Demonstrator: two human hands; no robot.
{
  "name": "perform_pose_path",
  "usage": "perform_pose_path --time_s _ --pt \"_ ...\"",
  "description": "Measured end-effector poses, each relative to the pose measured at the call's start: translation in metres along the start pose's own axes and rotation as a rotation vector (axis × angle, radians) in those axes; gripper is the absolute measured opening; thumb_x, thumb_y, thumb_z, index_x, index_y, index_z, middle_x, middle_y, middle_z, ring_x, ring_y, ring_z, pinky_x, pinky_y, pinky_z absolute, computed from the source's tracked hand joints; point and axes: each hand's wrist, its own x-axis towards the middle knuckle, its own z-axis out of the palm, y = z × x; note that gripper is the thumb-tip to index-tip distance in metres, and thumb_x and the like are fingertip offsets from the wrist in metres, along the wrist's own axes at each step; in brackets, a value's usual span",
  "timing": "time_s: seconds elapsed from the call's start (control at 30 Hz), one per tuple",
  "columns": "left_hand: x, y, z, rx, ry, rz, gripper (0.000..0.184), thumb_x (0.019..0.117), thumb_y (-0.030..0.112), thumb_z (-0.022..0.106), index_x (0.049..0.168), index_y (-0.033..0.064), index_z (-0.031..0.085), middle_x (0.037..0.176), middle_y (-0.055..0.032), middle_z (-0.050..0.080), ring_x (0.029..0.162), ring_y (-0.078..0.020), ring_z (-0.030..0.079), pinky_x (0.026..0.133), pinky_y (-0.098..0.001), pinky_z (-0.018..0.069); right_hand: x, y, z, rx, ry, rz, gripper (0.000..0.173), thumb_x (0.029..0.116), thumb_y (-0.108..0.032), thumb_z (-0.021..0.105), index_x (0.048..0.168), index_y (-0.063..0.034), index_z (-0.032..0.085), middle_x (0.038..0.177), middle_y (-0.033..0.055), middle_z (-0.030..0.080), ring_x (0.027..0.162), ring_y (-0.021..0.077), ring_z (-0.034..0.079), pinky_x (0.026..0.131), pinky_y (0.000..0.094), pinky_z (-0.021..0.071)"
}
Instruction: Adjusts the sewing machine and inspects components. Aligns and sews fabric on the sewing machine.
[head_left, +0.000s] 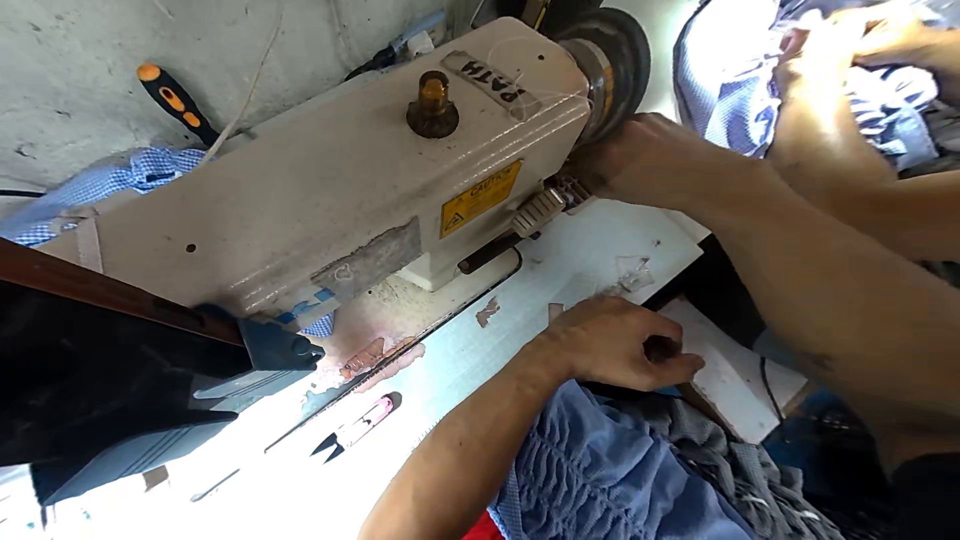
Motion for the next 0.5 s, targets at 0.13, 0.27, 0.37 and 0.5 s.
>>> perform_pose_path --time_s 0.13,0.27,0.37,0.5 --pt "-0.001 -0.001 0.000 0.003 0.003 -0.001 0.035 0.0994 0.038 0.061 0.094 0.0063 0.074 0.084 -0.0067 0.072 0.083 -0.0200 0.069 0.078 -0.0445 0.0548 0.011 0.036 0.031 0.176 -0.048 0.161 0.023 0.1046 -0.021 0.057 0.109 -0.0025 0.070 0.103 0.0257 0.070 0.099 0.0484 0.069 0.084 0.0700 0.0515" --pt "-0.001 0.000 0.000 -0.004 0.009 0.002 0.031 0.0987 0.034 0.063 0.095 0.0061 0.075 0.084 -0.0066 0.072 0.083 -0.0202 0.070 0.081 -0.0457 0.0553 -0.023 0.012 0.035 0.604 -0.074 0.495 0.037 0.0916 -0.008 0.072 0.126 -0.0025 0.060 0.097 0.0140 0.067 0.087 0.0266 0.065 0.081 0.0511 0.0554" --pt "0.001 0.005 0.004 0.037 0.046 0.019 0.026 0.0977 0.031 0.065 0.093 0.0076 0.075 0.083 -0.0057 0.072 0.084 -0.0207 0.070 0.082 -0.0475 0.0547 -0.069 0.009 0.065 0.882 0.033 0.613 0.047 0.0868 -0.020 0.078 0.126 -0.0133 0.052 0.100 0.0008 0.061 0.082 0.0069 0.062 0.074 0.0285 0.0573" --pt "-0.015 0.024 -0.006 0.097 0.107 -0.104 0.028 0.0967 0.032 0.069 0.105 0.0060 0.077 0.101 -0.0089 0.074 0.103 -0.0218 0.068 0.093 -0.0418 0.0514 -0.059 0.006 0.093 0.682 0.095 0.787 0.043 0.0994 -0.032 0.067 0.127 -0.0013 0.058 0.111 0.0173 0.064 0.095 0.0197 0.063 0.086 0.0448 0.0544"
